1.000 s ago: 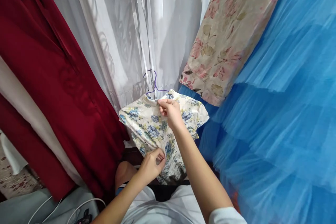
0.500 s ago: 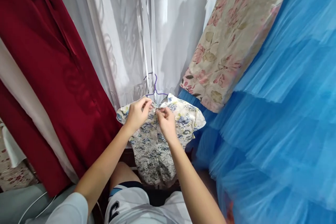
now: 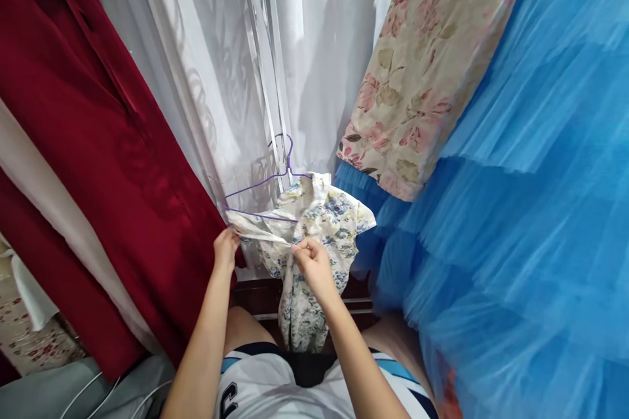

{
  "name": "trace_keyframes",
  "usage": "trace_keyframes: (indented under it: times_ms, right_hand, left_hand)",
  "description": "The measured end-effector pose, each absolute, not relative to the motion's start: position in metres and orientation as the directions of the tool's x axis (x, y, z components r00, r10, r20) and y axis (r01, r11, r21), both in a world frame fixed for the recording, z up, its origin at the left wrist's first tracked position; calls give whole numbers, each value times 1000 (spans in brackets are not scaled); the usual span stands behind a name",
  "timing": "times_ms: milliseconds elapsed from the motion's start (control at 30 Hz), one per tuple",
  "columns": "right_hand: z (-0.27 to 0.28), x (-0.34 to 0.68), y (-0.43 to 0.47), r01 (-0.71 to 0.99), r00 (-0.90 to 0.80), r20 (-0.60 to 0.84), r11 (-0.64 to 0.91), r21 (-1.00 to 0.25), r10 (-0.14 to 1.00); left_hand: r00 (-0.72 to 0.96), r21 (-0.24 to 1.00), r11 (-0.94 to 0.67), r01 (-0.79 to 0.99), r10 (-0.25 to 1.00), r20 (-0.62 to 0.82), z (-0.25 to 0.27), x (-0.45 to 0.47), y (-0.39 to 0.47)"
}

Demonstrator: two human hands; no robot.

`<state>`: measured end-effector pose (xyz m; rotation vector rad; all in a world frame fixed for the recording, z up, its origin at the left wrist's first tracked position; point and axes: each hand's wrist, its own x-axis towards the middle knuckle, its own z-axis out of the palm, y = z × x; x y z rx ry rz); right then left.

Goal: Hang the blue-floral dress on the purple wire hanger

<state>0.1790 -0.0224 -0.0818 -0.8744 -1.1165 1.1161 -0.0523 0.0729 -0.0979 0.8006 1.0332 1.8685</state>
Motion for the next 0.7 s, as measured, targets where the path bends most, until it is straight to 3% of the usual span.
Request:
trace_keyframes:
  times_ms: [133,233,367,500,633,700]
  right_hand:
    - [-124,224,-27,-291,305,96,188,-938,948]
    - [-144,258,-33,-229,368,47,140,-963,928]
    - [-128,270,-43,-4,233,81,85,-996,969]
    - [-92,255,-60,273,26,314,296,-915,949]
    - [-77,242,-77,189,-295,141,202,-961,945]
    - [-78,238,-83,117,-344,77,124,-985,936]
  left_hand:
    - [-331,872,-198,-447,942,45,-131,0,35]
    - [-218,817,-181,-548,973,70,-126,35,12]
    - [-25,774,-194,-603,974,225,-91,68,-14]
    - [175,873,-290,-392,908,380,-60,87,-44]
    - [392,876,-445,-184,784,481,-48,95,-62]
    - [408,867,-474,-153,769,492,-50,95,-60]
